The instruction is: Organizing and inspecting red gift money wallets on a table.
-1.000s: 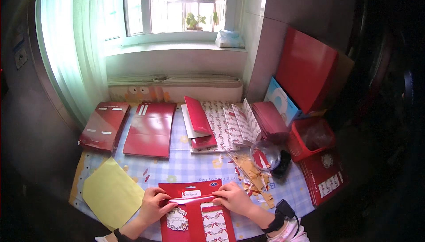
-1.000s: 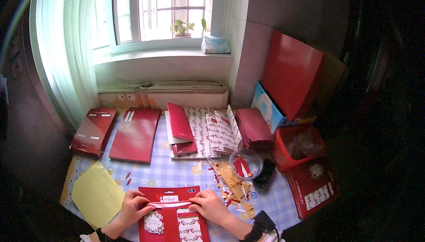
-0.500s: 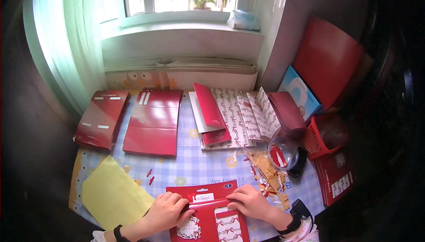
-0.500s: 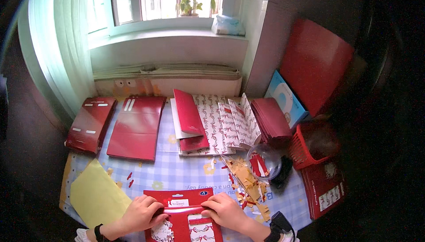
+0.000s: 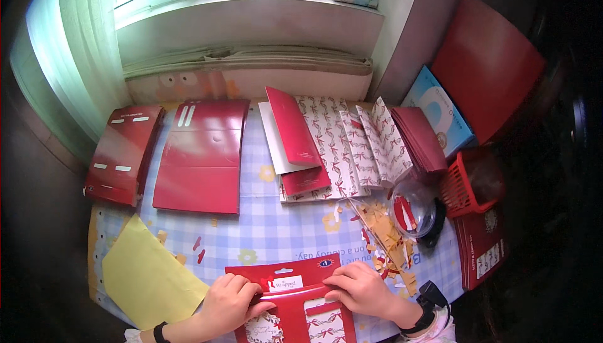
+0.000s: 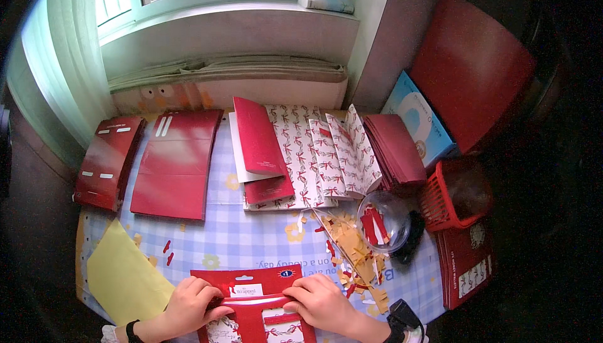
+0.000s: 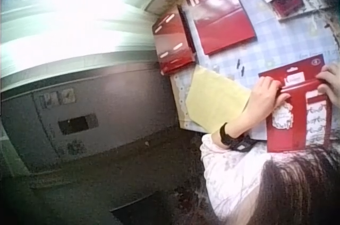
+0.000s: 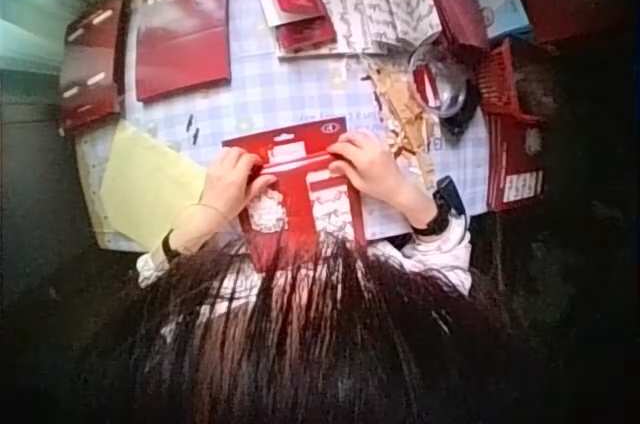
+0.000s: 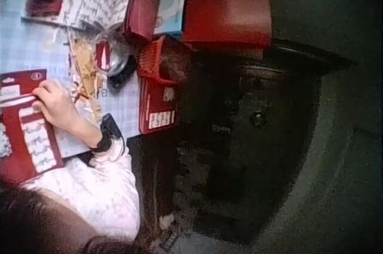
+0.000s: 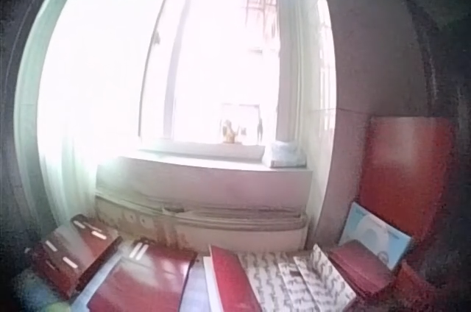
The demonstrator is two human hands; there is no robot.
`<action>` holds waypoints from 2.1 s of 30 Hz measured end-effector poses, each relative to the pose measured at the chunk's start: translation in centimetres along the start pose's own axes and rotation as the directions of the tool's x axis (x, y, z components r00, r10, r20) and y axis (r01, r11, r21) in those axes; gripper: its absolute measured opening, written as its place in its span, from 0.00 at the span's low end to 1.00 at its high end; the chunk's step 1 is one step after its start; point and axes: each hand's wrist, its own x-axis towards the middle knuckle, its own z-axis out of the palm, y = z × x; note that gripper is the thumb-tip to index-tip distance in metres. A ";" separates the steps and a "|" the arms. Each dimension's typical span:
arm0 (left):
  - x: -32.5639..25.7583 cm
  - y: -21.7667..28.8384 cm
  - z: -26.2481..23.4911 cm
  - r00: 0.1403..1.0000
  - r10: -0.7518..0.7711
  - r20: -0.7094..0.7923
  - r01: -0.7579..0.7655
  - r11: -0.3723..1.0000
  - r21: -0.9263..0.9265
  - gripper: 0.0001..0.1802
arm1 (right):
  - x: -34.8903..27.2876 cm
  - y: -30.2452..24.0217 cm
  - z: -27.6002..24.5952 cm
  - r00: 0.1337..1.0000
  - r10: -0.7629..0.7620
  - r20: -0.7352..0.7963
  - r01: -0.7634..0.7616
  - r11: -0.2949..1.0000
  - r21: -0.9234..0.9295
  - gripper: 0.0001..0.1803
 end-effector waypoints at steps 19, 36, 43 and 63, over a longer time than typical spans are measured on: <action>-0.1 0.9 -0.6 0.997 -0.074 -0.014 0.072 0.991 -0.110 0.15 | 0.2 0.5 -1.4 0.997 0.066 0.049 -0.067 0.997 0.033 0.15; 0.1 0.7 -0.8 0.998 -0.063 0.001 0.062 0.986 -0.152 0.14 | 0.5 1.2 -1.3 0.996 0.022 0.081 -0.026 0.998 0.054 0.07; 0.2 1.0 -1.0 0.998 -0.067 -0.011 0.064 0.983 -0.174 0.13 | 0.7 0.4 0.5 0.998 -0.061 -0.004 0.061 0.996 0.072 0.09; 0.7 1.3 -1.0 0.996 -0.093 0.004 0.092 0.975 -0.203 0.11 | 1.3 -0.7 1.1 1.000 -0.024 -0.004 0.024 1.000 0.008 0.10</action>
